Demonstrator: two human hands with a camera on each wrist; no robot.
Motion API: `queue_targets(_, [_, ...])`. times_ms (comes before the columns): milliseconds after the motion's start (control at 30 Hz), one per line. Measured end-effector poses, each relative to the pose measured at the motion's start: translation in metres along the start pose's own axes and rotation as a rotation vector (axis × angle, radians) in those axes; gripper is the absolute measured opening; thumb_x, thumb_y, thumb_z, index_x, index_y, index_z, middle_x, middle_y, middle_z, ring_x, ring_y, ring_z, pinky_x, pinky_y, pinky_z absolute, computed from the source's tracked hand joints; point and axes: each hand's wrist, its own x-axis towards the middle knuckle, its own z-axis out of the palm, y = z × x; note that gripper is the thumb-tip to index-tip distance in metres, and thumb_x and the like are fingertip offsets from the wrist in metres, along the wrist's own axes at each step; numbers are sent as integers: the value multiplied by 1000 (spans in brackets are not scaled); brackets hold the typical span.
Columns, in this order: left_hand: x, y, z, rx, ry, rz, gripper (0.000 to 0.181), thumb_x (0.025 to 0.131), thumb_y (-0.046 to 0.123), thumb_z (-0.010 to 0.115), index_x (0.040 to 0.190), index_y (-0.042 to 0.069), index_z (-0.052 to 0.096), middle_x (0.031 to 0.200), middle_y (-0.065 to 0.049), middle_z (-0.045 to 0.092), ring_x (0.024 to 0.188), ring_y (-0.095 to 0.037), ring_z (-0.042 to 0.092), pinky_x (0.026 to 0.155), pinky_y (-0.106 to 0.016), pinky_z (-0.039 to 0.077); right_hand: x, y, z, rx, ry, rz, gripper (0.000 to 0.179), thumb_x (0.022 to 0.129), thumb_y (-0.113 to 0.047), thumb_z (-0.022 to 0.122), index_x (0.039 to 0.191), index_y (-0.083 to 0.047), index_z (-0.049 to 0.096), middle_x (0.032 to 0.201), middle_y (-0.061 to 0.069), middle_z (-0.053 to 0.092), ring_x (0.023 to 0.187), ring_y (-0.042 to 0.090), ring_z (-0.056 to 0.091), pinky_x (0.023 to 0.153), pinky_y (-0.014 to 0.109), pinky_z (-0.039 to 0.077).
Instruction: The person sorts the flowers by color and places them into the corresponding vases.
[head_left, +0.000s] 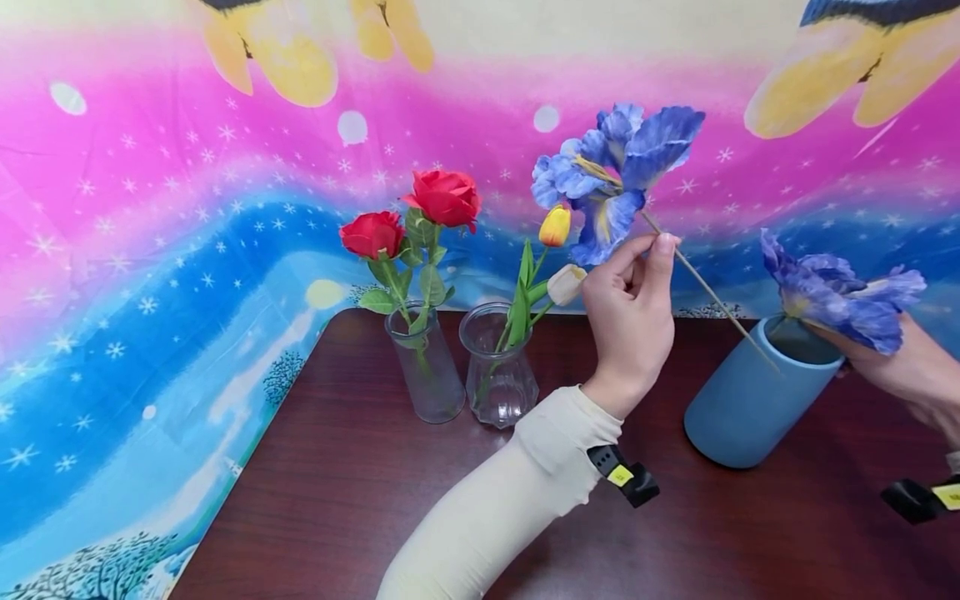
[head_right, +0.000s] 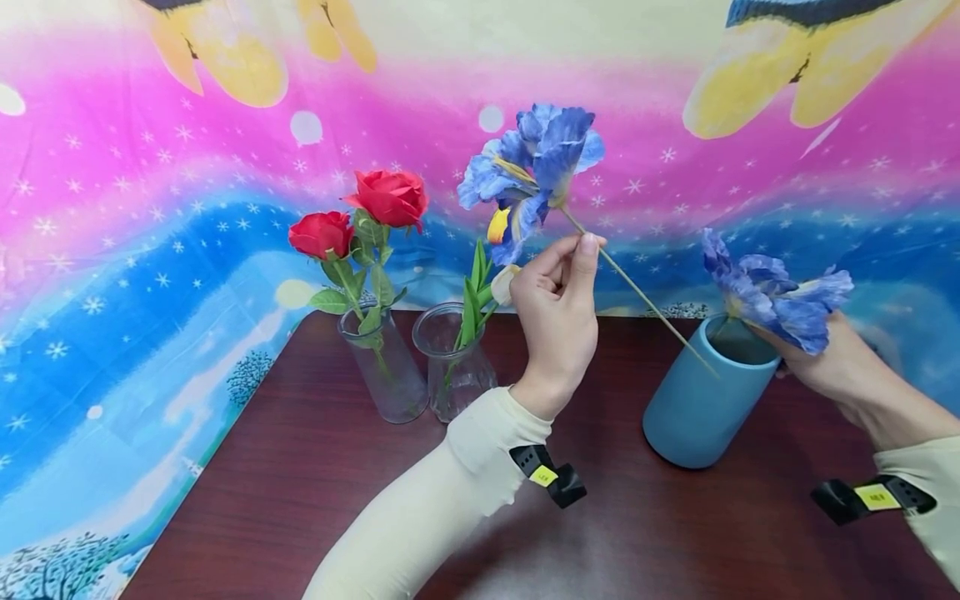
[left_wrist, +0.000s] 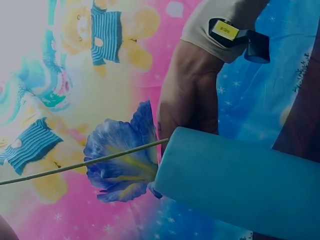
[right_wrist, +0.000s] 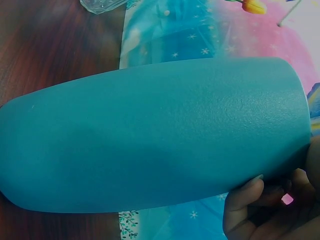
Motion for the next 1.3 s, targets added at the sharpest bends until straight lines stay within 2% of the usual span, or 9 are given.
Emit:
queue_targets(100, [1,0,2,-32,12,8,27,105,17,55,103,-4,72,53,-7,31,45,-5,29,46,-21,24,0,1,0,12,2,-3,70,109,-37,39,159,5,12,99,-11,47,64,7,52,56,30,45])
queue_targets(400, [2,0,10,-36,31,9,26,104,16,56,104,-4,72,54,-10,39,47,0,33,46,-18,29,1,0,0,12,-10,1,70,109,-37,36,159,5,9,101,1,46,65,9,52,57,30,45])
queue_targets(533, [0,-3,15,-77,24,30,26,104,14,56,104,-7,72,66,-17,55,50,-2,36,49,-17,33,0,2,1,47,9,-40,68,109,-34,40,161,-2,10,114,-19,39,73,-3,50,57,28,46])
queue_targets(633, [-2,-6,19,-155,12,45,25,103,10,56,106,-11,69,88,-26,67,61,-14,56,58,-14,42,0,3,1,59,19,-58,67,109,-32,41,162,-4,11,111,-30,34,75,-6,49,57,28,47])
queue_targets(800, [-3,-9,24,-226,2,43,22,102,7,59,108,-13,65,94,-31,67,60,-13,53,58,-15,40,1,2,2,49,14,-50,67,109,-33,40,161,-2,11,109,-29,34,72,-2,50,57,28,47])
queue_targets(933, [-6,-10,27,-95,-10,27,17,101,11,62,104,-5,65,71,-16,58,56,1,39,53,-17,38,1,3,2,44,14,-41,68,109,-34,40,161,-2,10,112,-24,36,72,-3,50,57,29,47])
queue_targets(1100, [-8,-11,31,164,-42,25,15,100,15,63,91,3,64,62,-5,51,58,-1,46,55,-11,39,3,2,3,27,11,-7,69,109,-36,37,160,3,9,124,14,41,69,-1,49,55,31,47])
queue_targets(1167, [-9,-12,33,202,-62,15,16,101,16,62,90,4,63,61,-4,50,59,0,47,56,-10,38,3,2,3,19,10,-4,69,110,-35,35,159,4,9,130,31,35,69,-4,48,55,31,47])
queue_targets(1300, [-13,-14,37,245,-105,-25,16,103,21,59,94,8,64,63,-2,52,61,6,46,56,-8,40,4,4,3,8,8,-15,68,110,-34,33,158,6,8,132,36,34,68,-6,47,54,31,47])
